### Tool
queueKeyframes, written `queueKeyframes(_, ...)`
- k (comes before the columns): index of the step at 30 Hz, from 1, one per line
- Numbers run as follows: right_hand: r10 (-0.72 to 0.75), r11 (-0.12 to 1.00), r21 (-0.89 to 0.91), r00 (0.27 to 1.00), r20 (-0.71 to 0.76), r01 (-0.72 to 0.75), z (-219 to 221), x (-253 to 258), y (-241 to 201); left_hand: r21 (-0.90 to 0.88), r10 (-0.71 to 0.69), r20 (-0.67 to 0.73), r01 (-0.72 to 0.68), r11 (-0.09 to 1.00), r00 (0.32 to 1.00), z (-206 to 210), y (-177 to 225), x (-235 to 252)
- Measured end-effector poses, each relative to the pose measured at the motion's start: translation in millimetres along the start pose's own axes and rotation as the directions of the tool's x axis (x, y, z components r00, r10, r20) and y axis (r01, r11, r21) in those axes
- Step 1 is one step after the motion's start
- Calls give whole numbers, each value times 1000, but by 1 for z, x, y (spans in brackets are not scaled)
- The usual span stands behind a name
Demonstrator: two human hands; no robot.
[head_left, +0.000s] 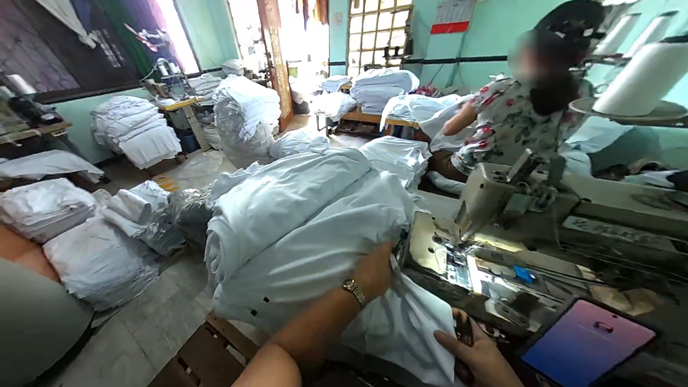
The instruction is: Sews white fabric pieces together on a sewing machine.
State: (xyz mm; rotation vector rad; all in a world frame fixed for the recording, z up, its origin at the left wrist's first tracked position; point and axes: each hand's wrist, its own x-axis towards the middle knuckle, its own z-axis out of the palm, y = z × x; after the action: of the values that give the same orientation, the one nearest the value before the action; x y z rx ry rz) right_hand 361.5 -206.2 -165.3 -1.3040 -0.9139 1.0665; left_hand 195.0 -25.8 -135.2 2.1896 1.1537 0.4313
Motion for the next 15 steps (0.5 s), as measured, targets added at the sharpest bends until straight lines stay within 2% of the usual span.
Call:
queueKeyframes(2, -13, 999, 35, 1000, 17, 12, -1, -12, -4, -166, 69, -63, -79, 983, 996, -5, -7, -32)
queueKeyframes(4, -77, 993, 87, 997, 29, 75, 2, -13, -11, -299, 205, -183, -253, 920, 962, -1, -8, -65)
queueKeyframes(5, -102, 991, 92, 994, 29, 99, 10, -13, -16, -372, 270, -192, -324, 870, 944, 5, -3, -80)
queueKeyframes(6, -120, 990, 76, 992, 28, 118, 23, -12, -22, -433, 323, -141, -352, 830, 936, 12, 6, -94)
queueKeyframes(8, -141, 990, 29, 990, 23, 140, 51, -10, -29, -529, 363, 3, -307, 791, 932, 21, 19, -110)
queueKeyframes(9, -155, 988, 30, 988, 17, 154, 59, -9, -30, -575, 338, 24, -264, 775, 941, 21, 19, -112)
queueKeyframes(12, -225, 972, 76, 974, 29, 222, 54, -13, -42, -683, 275, -25, -217, 698, 961, -2, 6, -113)
queueKeyframes(15, -233, 970, -33, 964, 131, 239, 52, -24, -46, -686, 262, 2, -189, 703, 965, -13, 0, -109)
